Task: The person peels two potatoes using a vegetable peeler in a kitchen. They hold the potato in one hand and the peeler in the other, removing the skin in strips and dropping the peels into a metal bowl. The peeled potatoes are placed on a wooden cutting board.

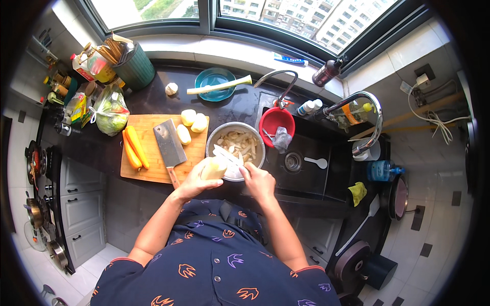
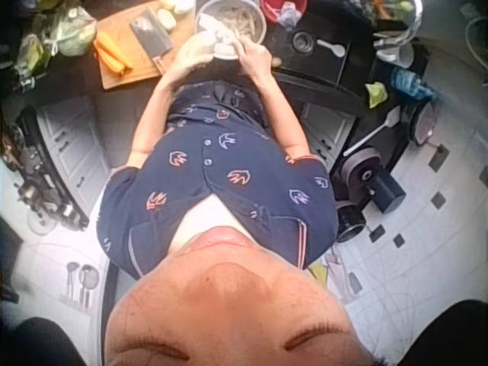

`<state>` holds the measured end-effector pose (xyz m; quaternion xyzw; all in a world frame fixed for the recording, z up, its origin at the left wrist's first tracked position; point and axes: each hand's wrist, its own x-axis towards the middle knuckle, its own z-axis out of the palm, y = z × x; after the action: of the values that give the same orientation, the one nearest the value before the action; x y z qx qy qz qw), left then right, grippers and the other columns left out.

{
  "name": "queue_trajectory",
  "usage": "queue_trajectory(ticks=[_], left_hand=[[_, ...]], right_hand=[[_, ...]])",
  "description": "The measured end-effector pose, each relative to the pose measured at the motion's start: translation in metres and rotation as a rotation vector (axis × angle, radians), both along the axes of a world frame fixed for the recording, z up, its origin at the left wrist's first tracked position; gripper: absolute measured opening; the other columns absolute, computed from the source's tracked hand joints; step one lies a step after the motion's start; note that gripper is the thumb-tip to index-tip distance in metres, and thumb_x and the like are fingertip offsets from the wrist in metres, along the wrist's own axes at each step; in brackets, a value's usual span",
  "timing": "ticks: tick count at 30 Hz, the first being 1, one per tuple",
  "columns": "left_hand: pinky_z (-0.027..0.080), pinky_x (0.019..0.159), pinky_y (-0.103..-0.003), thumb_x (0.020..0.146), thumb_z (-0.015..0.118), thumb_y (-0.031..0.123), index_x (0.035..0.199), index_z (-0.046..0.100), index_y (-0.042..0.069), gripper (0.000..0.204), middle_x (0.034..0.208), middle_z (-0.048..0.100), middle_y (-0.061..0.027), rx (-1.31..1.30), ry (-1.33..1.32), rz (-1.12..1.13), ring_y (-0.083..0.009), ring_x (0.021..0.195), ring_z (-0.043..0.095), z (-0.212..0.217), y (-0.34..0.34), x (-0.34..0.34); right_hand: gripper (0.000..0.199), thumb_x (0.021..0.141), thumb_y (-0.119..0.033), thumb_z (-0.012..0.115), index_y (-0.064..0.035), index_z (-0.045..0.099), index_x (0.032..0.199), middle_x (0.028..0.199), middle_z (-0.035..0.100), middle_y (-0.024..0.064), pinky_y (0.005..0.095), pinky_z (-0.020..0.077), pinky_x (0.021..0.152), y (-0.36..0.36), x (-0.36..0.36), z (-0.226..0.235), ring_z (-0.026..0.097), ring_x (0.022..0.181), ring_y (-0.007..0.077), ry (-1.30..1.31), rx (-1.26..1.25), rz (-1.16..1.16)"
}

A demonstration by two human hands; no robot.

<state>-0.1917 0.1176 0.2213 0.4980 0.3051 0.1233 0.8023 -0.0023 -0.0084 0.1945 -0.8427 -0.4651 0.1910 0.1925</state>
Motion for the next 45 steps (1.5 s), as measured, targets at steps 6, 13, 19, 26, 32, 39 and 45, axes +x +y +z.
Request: queue_trajectory(ticks=[6,13,19,26,32,39,45], left_hand=[[0.050,0.072,-0.022,0.082,0.082,0.015,0.133,0.049,0.005,0.062,0.111,0.060,-0.0014,0.090,0.020,0.075,-0.0083,0.094,0.059,0.001,0.003,0.008],[0.049,0.081,-0.025,0.082,0.081,0.016,0.128,0.055,0.002,0.055,0.114,0.061,-0.0036,0.145,0.078,-0.021,-0.0103,0.099,0.059,-0.018,0.004,0.007],[0.045,0.098,-0.029,0.079,0.082,0.013,0.125,0.056,0.002,0.054,0.117,0.062,-0.0039,0.230,0.029,-0.051,-0.0131,0.111,0.058,0.002,0.004,0.000],[0.045,0.099,-0.028,0.077,0.086,0.010,0.128,0.053,0.004,0.061,0.119,0.059,-0.0026,0.218,0.030,0.017,-0.0120,0.112,0.056,-0.009,0.004,0.001],[0.045,0.099,-0.029,0.075,0.085,0.006,0.128,0.053,0.004,0.062,0.121,0.060,-0.0035,0.264,-0.024,0.043,-0.0125,0.114,0.056,-0.011,0.003,0.008],[0.046,0.095,-0.027,0.075,0.083,0.004,0.116,0.055,0.007,0.050,0.110,0.060,0.0002,0.277,-0.043,0.053,-0.0098,0.106,0.056,-0.002,0.000,-0.002],[0.047,0.093,-0.027,0.075,0.085,0.007,0.118,0.055,0.007,0.052,0.110,0.060,-0.0003,0.152,0.029,0.072,-0.0095,0.104,0.057,0.014,0.009,0.003]], right_hand=[[0.032,0.098,-0.044,0.059,-0.0143,0.071,0.101,0.076,0.069,0.0193,0.0482,0.0520,0.065,-0.010,-0.002,0.015,0.069,0.077,0.0402,0.240,0.002,-0.204],[0.021,0.095,-0.035,0.065,-0.0147,0.068,0.094,0.076,0.068,0.0122,0.0429,0.0506,0.057,-0.003,-0.030,0.039,0.068,0.068,0.0344,0.127,0.320,0.008],[0.032,0.095,-0.044,0.061,-0.0139,0.070,0.096,0.079,0.070,0.0154,0.0473,0.0529,0.063,-0.003,-0.009,0.017,0.069,0.076,0.0376,0.012,-0.025,-0.036],[0.036,0.099,-0.043,0.058,-0.0100,0.070,0.098,0.076,0.068,0.0192,0.0457,0.0512,0.064,-0.014,-0.003,0.025,0.070,0.077,0.0382,0.365,0.058,-0.251],[0.027,0.098,-0.037,0.063,-0.0122,0.071,0.102,0.074,0.068,0.0152,0.0414,0.0508,0.060,-0.008,-0.022,0.048,0.068,0.071,0.0355,0.410,0.223,-0.035],[0.035,0.096,-0.046,0.059,-0.0146,0.072,0.105,0.080,0.070,0.0186,0.0478,0.0537,0.068,-0.001,-0.003,0.008,0.070,0.080,0.0393,0.053,-0.105,0.011],[0.035,0.098,-0.045,0.059,-0.0110,0.068,0.095,0.080,0.070,0.0208,0.0496,0.0527,0.068,-0.011,0.006,0.000,0.069,0.081,0.0414,0.130,-0.024,-0.303]])
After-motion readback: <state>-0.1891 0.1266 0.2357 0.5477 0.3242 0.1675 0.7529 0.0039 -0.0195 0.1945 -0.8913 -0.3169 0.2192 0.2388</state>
